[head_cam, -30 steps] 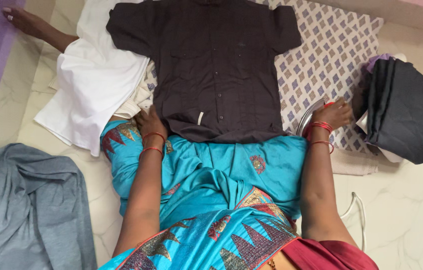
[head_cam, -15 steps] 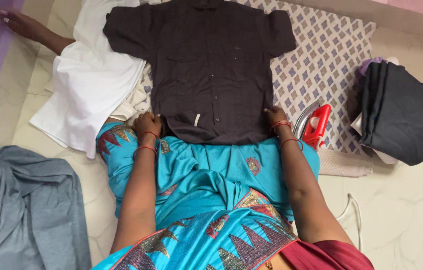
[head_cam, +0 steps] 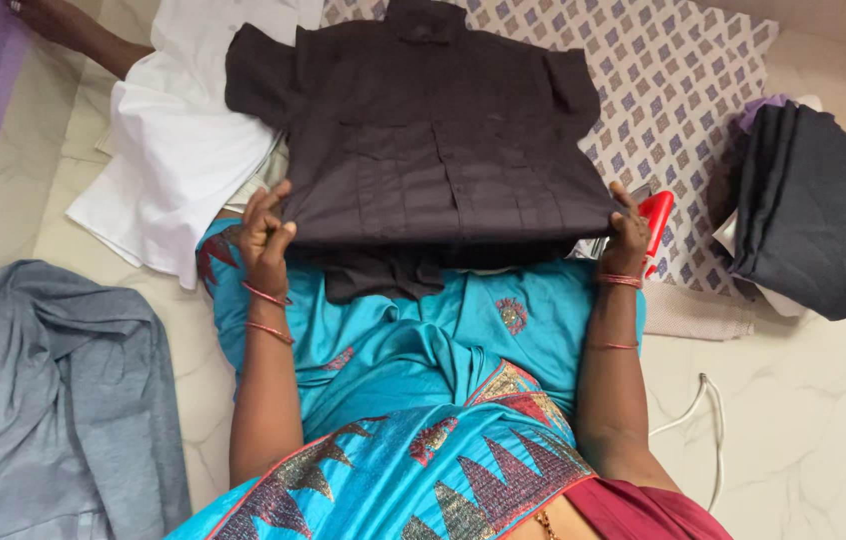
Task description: The person irons a dark-colored shirt laid out on a patterned mat on the floor. They use a red electric iron to smooth the sleeves, body, and collar of the shirt, frequently adjusting the garment's position with their hands.
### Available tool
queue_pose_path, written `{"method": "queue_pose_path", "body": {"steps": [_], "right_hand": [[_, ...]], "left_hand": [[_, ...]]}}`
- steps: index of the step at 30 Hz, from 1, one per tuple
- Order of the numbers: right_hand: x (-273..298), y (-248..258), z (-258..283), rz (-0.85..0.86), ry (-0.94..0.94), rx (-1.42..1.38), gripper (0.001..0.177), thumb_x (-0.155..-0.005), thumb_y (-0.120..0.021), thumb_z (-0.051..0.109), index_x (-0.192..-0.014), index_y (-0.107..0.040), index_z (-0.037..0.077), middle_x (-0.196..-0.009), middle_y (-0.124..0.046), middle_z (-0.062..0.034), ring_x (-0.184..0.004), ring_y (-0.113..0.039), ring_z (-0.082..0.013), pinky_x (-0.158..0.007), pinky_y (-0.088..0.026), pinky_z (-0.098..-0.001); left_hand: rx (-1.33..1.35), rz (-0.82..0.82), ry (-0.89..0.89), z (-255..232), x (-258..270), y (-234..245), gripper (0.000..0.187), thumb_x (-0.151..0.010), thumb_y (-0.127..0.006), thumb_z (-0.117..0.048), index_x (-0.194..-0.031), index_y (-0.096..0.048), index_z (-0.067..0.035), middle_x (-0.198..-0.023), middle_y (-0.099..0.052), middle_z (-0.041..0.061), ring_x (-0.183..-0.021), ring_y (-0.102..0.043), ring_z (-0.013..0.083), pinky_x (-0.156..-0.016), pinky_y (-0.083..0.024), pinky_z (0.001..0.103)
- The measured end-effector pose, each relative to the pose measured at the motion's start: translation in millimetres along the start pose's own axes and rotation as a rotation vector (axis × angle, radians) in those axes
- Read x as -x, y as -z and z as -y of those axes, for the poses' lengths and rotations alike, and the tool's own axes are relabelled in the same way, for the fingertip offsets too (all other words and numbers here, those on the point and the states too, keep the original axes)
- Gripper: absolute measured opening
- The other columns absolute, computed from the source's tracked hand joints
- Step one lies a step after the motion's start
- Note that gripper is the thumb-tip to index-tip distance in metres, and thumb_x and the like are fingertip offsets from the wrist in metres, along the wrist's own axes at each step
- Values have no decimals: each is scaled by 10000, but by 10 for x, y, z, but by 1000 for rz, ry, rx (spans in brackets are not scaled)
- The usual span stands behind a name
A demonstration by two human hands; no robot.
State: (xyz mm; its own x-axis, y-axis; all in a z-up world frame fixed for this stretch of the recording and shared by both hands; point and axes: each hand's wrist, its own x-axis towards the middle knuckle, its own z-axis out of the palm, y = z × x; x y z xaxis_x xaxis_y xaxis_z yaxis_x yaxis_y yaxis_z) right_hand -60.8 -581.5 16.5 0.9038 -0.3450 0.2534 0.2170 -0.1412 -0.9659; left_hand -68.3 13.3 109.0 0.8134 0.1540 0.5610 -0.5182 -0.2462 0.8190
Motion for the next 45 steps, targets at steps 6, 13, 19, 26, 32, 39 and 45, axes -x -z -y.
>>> {"method": "queue_pose_path", "body": {"steps": [6, 13, 19, 26, 32, 39, 45], "right_hand": [[117, -156, 67, 249, -248, 871, 456, -964, -743, 425, -842, -784, -12, -711, -664, -209, -678, -654, -357, -666, -496, -466], [56, -348, 709, -414, 284, 1317, 300, -824, -819, 381, -766, -710, 108, -1011, -691, -162, -924, -676, -394, -831, -507, -496], [-232, 274, 99, -411, -164, 1227, 487, -868, -767, 315, -1248, -580, 75, -1229, -608, -243, -1048, -652, -461, -889, -500, -526], [-466, 419, -174, -374, -632, 1013, 532, -828, -768, 323, -1234, -557, 52, -1127, -695, -249, -1040, -681, -422, -937, -524, -474], [-408, 44, 216, -610, -172, 995, 448, -926, -709, 195, -1341, -568, 101, -1249, -694, -191, -1110, -689, -396, -929, -532, -475], [-491, -735, 1164, -262, 435, 908, 564, -966, -706, 35, -1488, -504, 106, -1424, -641, -202, -1279, -649, -384, -1068, -531, -442], [-523, -1723, 913, 236, 222, 635, 455, -946, -691, 117, -1364, -513, 94, -1203, -720, -185, -1046, -726, -385, -859, -576, -468]], "left_hand": [[-408, 2, 498, 468, 467, 61, 263, -919, -717, -188, -767, -541, -65, -757, -627, 145, -724, -598, 295, -783, -507, 461], [-806, -16, 270, 603, 462, -194, 307, -981, -725, -324, -1123, -618, -73, -1022, -690, 160, -992, -634, 383, -947, -436, 527], [-840, -71, 76, 291, 324, -313, 450, -1050, -660, -322, -1403, -537, -71, -1426, -532, 231, -1369, -454, 430, -1151, -333, 586], [-822, 261, -271, -16, 511, -723, 347, -997, -612, -369, -1287, -686, -193, -1567, -457, 157, -1482, -339, 399, -1208, -230, 630], [-770, 654, -248, 3, 678, -999, 394, -1000, -597, -423, -1374, -647, -311, -1595, -442, 45, -1507, -309, 326, -1186, -187, 666], [-914, 910, -28, 124, 557, -1162, 482, -1001, -460, -454, -1467, -515, -343, -1626, -329, 86, -1519, -167, 381, -1128, -114, 734], [-920, 1010, 33, 216, 550, -1171, 497, -1041, -397, -470, -1507, -484, -319, -1593, -400, 78, -1498, -232, 396, -1147, -126, 728]]}}
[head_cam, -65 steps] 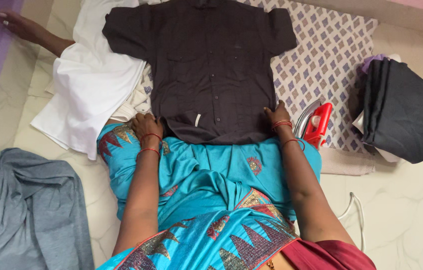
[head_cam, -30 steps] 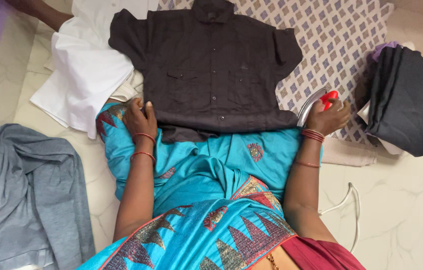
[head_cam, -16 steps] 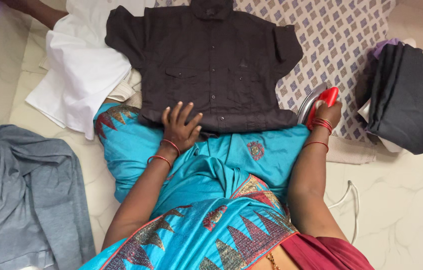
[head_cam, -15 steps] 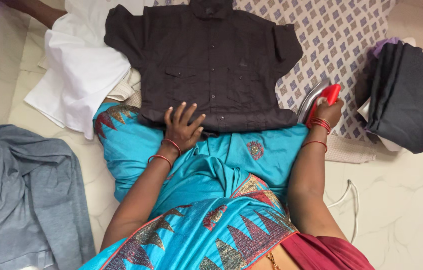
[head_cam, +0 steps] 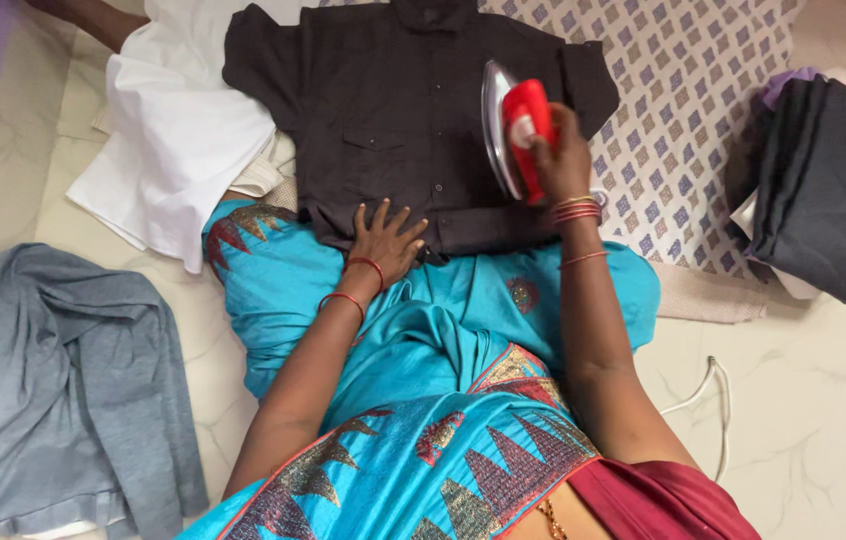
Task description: The person irons a dark-colored shirt laid out on a patterned mat on the floor. They use a red electric iron to smooth the sleeves, body, and collar of the shirt, frequently adjusting the garment's position with their hands.
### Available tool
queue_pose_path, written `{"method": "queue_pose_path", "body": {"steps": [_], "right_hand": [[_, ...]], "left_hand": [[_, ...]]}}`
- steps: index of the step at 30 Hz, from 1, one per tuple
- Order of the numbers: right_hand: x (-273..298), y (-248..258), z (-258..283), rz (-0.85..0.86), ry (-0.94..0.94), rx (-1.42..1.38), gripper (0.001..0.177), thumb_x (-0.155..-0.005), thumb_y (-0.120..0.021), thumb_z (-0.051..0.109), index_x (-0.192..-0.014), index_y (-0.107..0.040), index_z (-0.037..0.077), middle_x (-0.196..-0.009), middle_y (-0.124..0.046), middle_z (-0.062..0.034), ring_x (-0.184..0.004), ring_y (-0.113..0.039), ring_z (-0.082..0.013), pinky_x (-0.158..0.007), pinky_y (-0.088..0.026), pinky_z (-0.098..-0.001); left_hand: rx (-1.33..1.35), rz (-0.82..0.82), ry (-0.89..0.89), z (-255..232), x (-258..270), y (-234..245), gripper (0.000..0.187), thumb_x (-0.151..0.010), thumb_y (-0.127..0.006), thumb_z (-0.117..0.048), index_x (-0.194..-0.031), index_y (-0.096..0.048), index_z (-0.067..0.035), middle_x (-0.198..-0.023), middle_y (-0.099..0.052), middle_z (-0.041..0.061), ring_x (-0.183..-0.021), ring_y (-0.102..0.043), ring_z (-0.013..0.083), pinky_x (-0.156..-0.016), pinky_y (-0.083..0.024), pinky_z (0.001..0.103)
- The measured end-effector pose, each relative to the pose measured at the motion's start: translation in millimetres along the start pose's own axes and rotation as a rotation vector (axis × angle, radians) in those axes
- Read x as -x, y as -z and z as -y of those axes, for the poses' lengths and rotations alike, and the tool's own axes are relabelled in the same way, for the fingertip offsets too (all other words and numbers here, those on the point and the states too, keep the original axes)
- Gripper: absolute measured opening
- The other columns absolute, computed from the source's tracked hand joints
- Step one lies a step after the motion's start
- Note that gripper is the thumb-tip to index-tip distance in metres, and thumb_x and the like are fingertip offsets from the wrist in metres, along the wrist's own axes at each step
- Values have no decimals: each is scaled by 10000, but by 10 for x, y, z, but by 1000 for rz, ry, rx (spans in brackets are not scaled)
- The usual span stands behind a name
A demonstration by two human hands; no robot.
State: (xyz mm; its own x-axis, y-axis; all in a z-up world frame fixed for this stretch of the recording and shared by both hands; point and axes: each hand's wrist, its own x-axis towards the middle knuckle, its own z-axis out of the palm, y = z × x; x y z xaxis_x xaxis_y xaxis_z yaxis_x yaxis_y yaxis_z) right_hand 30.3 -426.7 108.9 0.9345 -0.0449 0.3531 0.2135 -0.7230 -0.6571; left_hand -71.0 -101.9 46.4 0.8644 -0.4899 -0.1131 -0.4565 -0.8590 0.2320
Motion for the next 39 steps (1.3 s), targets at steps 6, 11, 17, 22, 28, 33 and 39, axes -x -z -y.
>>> {"method": "queue_pose_path", "body": {"steps": [6, 11, 17, 22, 28, 33, 39], "right_hand": [[147, -964, -92, 445, -303, 385, 525, -995, -644, 453, -1316, -529, 54, -1042, -710, -306, -976, -680, -496, -845, -524, -576], [26, -1015, -400, 499, -330, 60, 390, -972, -702, 327, -1156, -589, 2, -882, -678, -221, -770, -647, -372, -679, -520, -483], [1, -755, -67, 717, -565, -448, 120, -944, -652, 159, -986, -613, 54, -717, -604, -8, -567, -533, -119, -524, -446, -287], [124, -796, -55, 629, -688, -214, 329, -1004, -585, 425, -1051, -602, 100, -700, -644, -62, -563, -598, -153, -546, -473, -316], [10, -1007, -270, 525, -646, -168, 465, -996, -581, 450, -1025, -674, -5, -758, -685, -128, -581, -650, -203, -580, -495, -395], [-14, -1132, -279, 483, -584, -151, 432, -975, -585, 444, -1103, -666, 39, -766, -711, -96, -591, -683, -207, -598, -530, -382], [232, -1217, -504, 501, -535, -128, 458, -984, -603, 459, -1080, -672, 17, -752, -720, -141, -590, -702, -243, -603, -546, -404]], "left_hand": [[27, 16, 16, 46, -2, -71, 504, -1041, -409, -486, -1504, -494, -306, -1585, -430, 82, -1493, -301, 389, -1172, -162, 703], [61, -65, 36, 51, -49, -110, 567, -1001, -452, -492, -1492, -504, -214, -1566, -443, 134, -1448, -335, 407, -1145, -195, 673], [80, 17, 82, 33, -57, -110, 574, -1012, -445, -495, -1508, -492, -210, -1581, -425, 125, -1448, -361, 398, -1167, -216, 641], [87, 59, 88, 34, -71, -99, 566, -1008, -440, -490, -1498, -503, -213, -1592, -409, 123, -1451, -359, 383, -1173, -212, 636], [83, 87, 97, 30, -83, -134, 561, -1013, -420, -498, -1492, -510, -220, -1615, -385, 111, -1468, -346, 375, -1186, -203, 629], [77, 103, 96, 36, -85, -147, 572, -1009, -410, -505, -1501, -496, -225, -1618, -363, 111, -1470, -332, 377, -1187, -187, 628], [74, 136, 106, 23, -92, -108, 582, -1002, -413, -514, -1509, -487, -236, -1625, -355, 107, -1471, -331, 377, -1188, -183, 633]]}}
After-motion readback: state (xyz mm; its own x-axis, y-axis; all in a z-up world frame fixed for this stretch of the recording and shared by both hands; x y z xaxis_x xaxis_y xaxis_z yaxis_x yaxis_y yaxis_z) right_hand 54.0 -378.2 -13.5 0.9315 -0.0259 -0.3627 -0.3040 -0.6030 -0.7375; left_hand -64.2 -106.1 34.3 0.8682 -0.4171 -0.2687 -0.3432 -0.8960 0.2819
